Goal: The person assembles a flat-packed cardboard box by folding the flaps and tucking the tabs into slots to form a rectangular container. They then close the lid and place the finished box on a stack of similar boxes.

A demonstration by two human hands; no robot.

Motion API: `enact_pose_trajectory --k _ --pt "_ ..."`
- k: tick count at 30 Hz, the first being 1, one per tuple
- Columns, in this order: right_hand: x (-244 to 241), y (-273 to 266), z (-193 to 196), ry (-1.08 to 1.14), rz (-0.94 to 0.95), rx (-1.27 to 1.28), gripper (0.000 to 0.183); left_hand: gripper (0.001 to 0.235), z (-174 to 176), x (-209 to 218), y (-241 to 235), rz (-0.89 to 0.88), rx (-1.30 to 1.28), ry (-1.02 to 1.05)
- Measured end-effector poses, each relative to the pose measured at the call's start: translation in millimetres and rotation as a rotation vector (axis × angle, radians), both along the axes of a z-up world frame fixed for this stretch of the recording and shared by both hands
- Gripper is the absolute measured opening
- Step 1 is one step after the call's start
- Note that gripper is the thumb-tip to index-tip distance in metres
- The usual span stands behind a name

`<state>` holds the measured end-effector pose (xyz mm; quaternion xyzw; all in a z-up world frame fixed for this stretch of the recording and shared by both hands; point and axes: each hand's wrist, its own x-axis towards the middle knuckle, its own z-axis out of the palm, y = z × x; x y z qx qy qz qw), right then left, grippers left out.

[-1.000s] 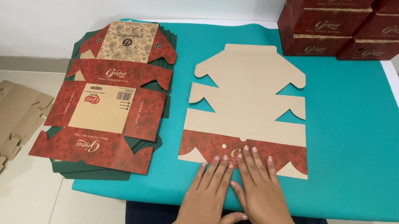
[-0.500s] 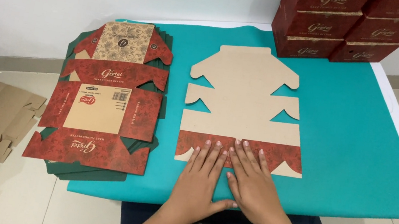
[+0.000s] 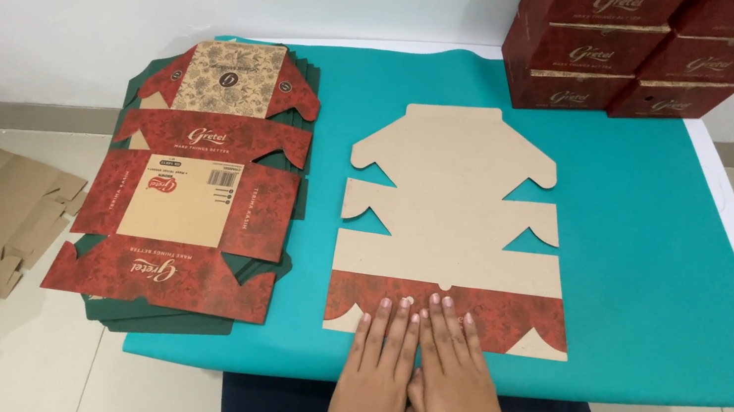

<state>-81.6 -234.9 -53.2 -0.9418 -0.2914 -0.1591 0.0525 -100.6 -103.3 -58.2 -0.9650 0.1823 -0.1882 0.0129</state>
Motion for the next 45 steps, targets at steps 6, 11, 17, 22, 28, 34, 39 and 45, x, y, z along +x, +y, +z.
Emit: enact_pose_trajectory --k 6,11,17,22,28,34,39,45 --pt "-1 -16 2 -0.011 -0.04 0.014 0.061 0.095 0 1 4 -0.018 0.009 -0.02" --pt "-3 -51 -17 -0.002 -0.256 0.063 0.063 0.121 -3 0 3 -0.028 0.011 0.004" --pt "-2 -46 -21 -0.068 -0.37 0.048 0.062 0.122 -3 0 1 -0.022 0.011 -0.015" --pt "4 -31 -20 -0.076 -0.122 0.045 0.055 0.12 -8 2 4 -0.007 0.033 -0.03" --pt "39 -75 -3 0.229 0.094 0.128 0.056 0.089 6 14 27 -0.203 -0.184 0.166" --pt "31 -75 -21 -0.057 0.198 -0.209 0.057 0.069 32 32 33 -0.26 -0.325 0.268" --pt "18 -73 21 -0.16 0.2 -0.028 0.035 0.069 49 12 29 -0.29 -0.282 0.208" --pt "33 -69 82 -0.211 0.117 0.126 0.022 0.064 105 -18 20 -0.284 -0.287 -0.085"
